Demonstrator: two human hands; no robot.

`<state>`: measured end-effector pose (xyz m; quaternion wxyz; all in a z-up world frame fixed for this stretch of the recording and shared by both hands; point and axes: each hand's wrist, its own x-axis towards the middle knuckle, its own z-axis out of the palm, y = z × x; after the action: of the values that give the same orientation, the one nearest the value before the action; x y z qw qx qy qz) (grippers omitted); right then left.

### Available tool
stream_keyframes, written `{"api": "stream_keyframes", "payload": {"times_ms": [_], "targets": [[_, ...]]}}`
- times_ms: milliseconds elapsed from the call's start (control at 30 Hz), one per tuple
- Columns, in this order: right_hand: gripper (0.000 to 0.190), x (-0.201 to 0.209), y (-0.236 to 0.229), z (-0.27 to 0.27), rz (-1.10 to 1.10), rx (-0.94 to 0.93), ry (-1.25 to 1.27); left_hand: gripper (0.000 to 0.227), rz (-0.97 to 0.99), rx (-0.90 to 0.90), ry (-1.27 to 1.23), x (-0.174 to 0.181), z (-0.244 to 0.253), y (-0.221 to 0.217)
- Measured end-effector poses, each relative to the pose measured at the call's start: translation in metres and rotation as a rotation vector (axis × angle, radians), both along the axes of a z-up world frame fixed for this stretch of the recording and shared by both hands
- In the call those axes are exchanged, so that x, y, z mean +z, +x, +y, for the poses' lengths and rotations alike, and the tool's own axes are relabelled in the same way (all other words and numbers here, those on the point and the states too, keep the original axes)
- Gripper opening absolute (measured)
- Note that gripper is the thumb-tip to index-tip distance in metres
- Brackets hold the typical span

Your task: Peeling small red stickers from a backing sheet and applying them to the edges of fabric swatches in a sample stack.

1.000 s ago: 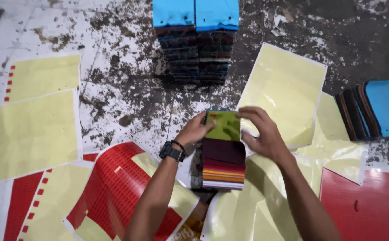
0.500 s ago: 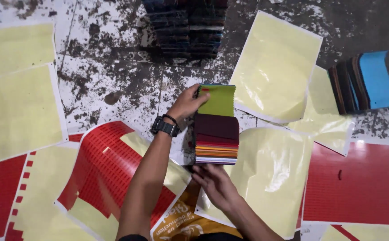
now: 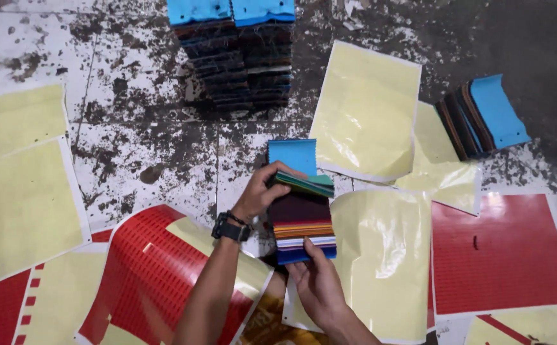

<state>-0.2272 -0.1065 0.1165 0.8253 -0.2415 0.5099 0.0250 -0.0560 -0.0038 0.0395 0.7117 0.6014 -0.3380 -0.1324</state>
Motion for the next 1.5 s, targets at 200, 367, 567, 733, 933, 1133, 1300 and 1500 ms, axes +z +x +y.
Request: {"api": "stream_keyframes", "payload": {"times_ms": [200,367,567,733,933,1133,1300,1500], "targets": [[0.041,-0.035,0.025,-0.020,-0.343,0.005,-0.166,0.012,0.140,0.057,0.009,-0.032,-0.005,0.014],[0.034,-0.011,0.085,-0.040,-0.638,0.220,-0.198,0.038,0.745,0.125,-0.311,-0.064,-0.015,0.047],[0.045,-0.007,0.126,-0.072,-0.725,0.884,-1.411,0.042,0.953,0.098,-0.475,-0.068,-0.002,0.051],[0.066,-0.059,0.137,-0.068,-0.515,1.358,-2.041,0.055,0.829,0.202,-0.266,-0.037,-0.007,0.046],[0.068,-0.061,0.136,-0.074,-0.481,1.351,-1.885,0.039,0.694,0.374,0.084,-0.027,-0.020,0.049],[0.114,-0.073,0.150,-0.117,-0.607,0.750,-1.480,0.051,0.479,0.412,0.082,0.021,-0.019,0.016],[0.105,-0.067,0.167,-0.132,-0.682,1.121,-1.311,0.050,0.289,0.426,-0.157,-0.086,-0.005,0.032],[0.058,-0.040,0.158,-0.116,-0.936,0.936,-0.991,0.049,0.293,0.393,-0.283,-0.071,0.008,0.027]]}}
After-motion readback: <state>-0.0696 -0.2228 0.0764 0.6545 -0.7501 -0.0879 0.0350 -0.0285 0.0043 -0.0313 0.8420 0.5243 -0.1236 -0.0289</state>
